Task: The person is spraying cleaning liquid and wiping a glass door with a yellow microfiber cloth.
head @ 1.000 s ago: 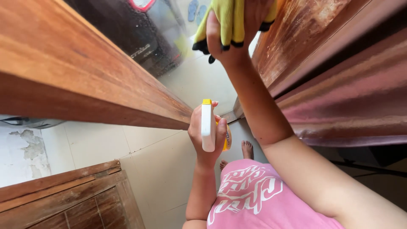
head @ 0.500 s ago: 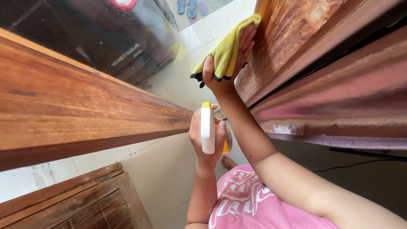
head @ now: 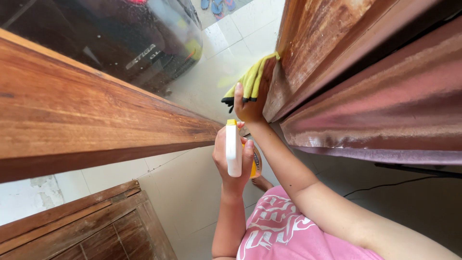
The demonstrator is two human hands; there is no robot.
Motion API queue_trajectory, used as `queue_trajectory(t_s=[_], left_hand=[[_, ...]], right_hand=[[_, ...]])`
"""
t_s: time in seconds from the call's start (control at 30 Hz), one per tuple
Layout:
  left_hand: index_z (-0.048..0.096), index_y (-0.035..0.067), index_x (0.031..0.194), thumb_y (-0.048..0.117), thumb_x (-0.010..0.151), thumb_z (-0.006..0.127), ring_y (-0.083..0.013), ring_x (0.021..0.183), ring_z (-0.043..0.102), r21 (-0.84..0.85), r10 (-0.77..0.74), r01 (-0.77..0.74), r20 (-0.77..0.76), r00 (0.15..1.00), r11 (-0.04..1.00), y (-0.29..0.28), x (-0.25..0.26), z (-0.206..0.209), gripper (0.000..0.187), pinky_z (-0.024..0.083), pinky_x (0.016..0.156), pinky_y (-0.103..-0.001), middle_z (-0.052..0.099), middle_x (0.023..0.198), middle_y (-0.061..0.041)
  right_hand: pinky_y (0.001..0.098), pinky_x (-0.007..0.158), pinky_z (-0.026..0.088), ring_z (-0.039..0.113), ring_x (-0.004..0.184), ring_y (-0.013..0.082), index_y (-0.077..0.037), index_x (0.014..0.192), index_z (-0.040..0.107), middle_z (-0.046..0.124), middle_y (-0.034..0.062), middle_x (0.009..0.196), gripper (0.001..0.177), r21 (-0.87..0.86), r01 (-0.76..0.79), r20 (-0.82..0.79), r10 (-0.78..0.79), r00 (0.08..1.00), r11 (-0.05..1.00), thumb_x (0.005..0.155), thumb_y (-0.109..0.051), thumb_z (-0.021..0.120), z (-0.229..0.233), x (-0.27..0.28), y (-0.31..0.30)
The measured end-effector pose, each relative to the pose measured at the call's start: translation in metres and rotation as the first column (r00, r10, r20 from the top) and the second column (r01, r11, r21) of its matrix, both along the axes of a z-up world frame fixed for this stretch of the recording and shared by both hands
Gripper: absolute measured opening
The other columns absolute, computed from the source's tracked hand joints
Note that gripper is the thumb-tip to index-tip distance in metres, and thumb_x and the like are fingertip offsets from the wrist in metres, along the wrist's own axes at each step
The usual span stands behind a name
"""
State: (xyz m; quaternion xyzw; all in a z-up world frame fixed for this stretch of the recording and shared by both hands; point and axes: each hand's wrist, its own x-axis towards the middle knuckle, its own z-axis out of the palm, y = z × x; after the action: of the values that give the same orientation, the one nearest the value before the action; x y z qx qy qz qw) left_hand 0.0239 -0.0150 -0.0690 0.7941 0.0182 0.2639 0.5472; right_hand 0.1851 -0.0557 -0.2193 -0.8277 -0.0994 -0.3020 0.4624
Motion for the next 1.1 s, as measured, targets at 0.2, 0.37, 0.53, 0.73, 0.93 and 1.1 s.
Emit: queue_trajectory(t_s=[0.2, 0.37, 0.53, 0.73, 0.93, 1.1], left_hand=[[0.06, -0.005, 0.115, 0.003, 0.089, 0.068, -0.0201, 0.074, 0.066, 0.018, 0.015, -0.016, 0.008, 1.0, 1.0, -0.003, -0.004, 0.008, 0.029, 0.058, 0.077, -0.035, 0.068, 0.116, -0.016], [0.06, -0.004, 0.115, 0.004, 0.093, 0.069, -0.0289, 0.097, 0.067, 0.11, -0.003, -0.01, 0.114, 0.994, 0.994, -0.006, -0.005, 0.009, 0.026, 0.056, 0.091, -0.04, 0.067, 0.115, -0.015], [0.061, -0.005, 0.116, 0.007, 0.091, 0.07, -0.0242, 0.083, 0.065, 0.057, -0.008, 0.004, 0.064, 0.998, 0.998, -0.012, -0.003, 0.012, 0.029, 0.057, 0.083, -0.037, 0.067, 0.115, -0.015], [0.061, -0.005, 0.118, 0.005, 0.091, 0.07, -0.0199, 0.076, 0.065, 0.029, 0.002, -0.004, 0.063, 0.998, 1.0, -0.014, -0.012, 0.014, 0.03, 0.058, 0.077, -0.033, 0.067, 0.118, -0.015], [0.061, -0.004, 0.116, 0.001, 0.09, 0.069, -0.018, 0.077, 0.065, 0.023, 0.04, -0.042, 0.089, 0.995, 0.999, -0.008, -0.01, 0.012, 0.028, 0.058, 0.076, -0.032, 0.067, 0.121, -0.016], [0.06, -0.002, 0.114, 0.0, 0.091, 0.07, -0.0172, 0.077, 0.064, 0.035, 0.068, -0.072, 0.097, 0.993, 0.997, 0.001, -0.006, 0.009, 0.026, 0.057, 0.078, -0.032, 0.067, 0.122, -0.015]], right_hand=[[0.0473, 0.136, 0.009, 0.007, 0.161, 0.0402, 0.004, 0.165, 0.008, 0.008, 0.0251, 0.169, 0.082, 0.107, -0.071, 0.224, 0.046, 0.973, 0.992, 0.107, -0.033, 0.053, 0.111, 0.02, 0.003], [0.0478, 0.136, 0.011, 0.009, 0.161, 0.0421, 0.003, 0.165, 0.011, 0.01, 0.0251, 0.173, 0.08, 0.03, -0.035, 0.252, 0.026, 0.967, 0.999, 0.105, -0.032, 0.052, 0.086, 0.02, -0.008], [0.0536, 0.134, 0.01, 0.008, 0.162, 0.0494, 0.009, 0.162, 0.009, 0.008, 0.032, 0.17, 0.084, -0.042, -0.046, 0.09, 0.05, 0.995, 0.998, 0.104, -0.033, 0.052, 0.012, 0.006, -0.01], [0.0526, 0.135, 0.007, 0.005, 0.16, 0.0476, 0.008, 0.163, 0.009, 0.006, 0.031, 0.171, 0.083, 0.034, -0.086, 0.162, 0.08, 0.984, 0.996, 0.105, -0.031, 0.054, 0.067, 0.039, -0.003], [0.0528, 0.124, 0.026, 0.043, 0.141, 0.0421, -0.002, 0.143, 0.049, 0.047, 0.0217, 0.145, 0.062, -0.108, -0.02, 0.411, 0.063, 0.91, 0.994, 0.097, -0.039, 0.067, 0.09, 0.108, -0.007], [0.0588, 0.113, 0.031, 0.049, 0.126, 0.0416, -0.006, 0.132, 0.06, 0.054, 0.0186, 0.133, 0.05, -0.48, 0.068, 0.539, 0.232, 0.809, 0.875, 0.104, -0.048, 0.057, 0.034, 0.088, -0.022]])
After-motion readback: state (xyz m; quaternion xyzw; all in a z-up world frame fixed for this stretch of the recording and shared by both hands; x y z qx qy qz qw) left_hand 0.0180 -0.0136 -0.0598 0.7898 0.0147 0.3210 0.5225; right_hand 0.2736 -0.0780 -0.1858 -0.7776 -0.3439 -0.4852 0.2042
